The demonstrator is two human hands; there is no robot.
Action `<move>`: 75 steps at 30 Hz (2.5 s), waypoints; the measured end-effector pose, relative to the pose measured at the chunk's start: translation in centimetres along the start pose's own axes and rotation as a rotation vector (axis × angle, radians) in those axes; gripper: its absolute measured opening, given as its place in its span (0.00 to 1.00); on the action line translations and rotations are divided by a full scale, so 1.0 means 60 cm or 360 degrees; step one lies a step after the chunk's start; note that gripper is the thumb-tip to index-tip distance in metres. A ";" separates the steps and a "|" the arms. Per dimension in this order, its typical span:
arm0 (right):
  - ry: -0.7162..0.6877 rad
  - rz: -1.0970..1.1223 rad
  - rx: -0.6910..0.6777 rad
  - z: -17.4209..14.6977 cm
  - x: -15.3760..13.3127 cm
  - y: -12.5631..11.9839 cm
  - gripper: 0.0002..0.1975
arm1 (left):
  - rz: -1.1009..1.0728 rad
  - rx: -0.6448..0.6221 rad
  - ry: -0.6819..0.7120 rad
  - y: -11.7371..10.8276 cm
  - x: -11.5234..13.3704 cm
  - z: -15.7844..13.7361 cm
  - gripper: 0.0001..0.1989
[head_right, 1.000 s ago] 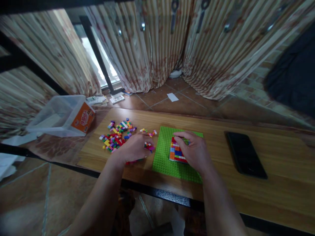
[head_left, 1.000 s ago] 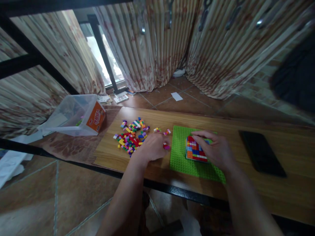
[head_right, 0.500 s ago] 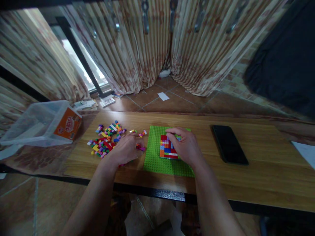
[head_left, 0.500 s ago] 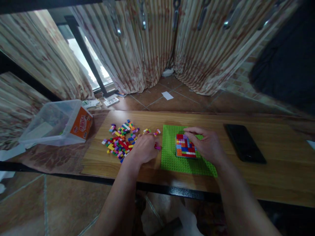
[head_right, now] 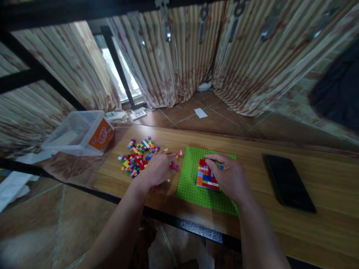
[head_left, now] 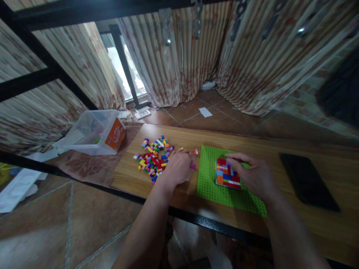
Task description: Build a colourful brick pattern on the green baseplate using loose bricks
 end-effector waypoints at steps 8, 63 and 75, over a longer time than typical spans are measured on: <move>0.0004 -0.0019 -0.0041 -0.001 0.005 0.005 0.13 | 0.0003 -0.0061 0.0020 -0.005 -0.006 -0.006 0.09; 0.0136 -0.0018 -0.0091 0.011 0.056 -0.022 0.08 | -0.0791 0.0219 0.0295 0.048 0.105 0.028 0.20; 0.0250 -0.0026 -0.0123 0.015 0.048 -0.020 0.08 | -0.0362 0.0171 0.0433 0.059 0.124 0.026 0.24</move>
Point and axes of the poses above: each hand's wrist, its own z-axis towards the middle knuckle, its own y-axis out of the palm, x = y × z, the point moved 5 cm from there along z, towards the middle knuckle, and after that the axes turned 9 degrees about x, right-handed, at the moved point
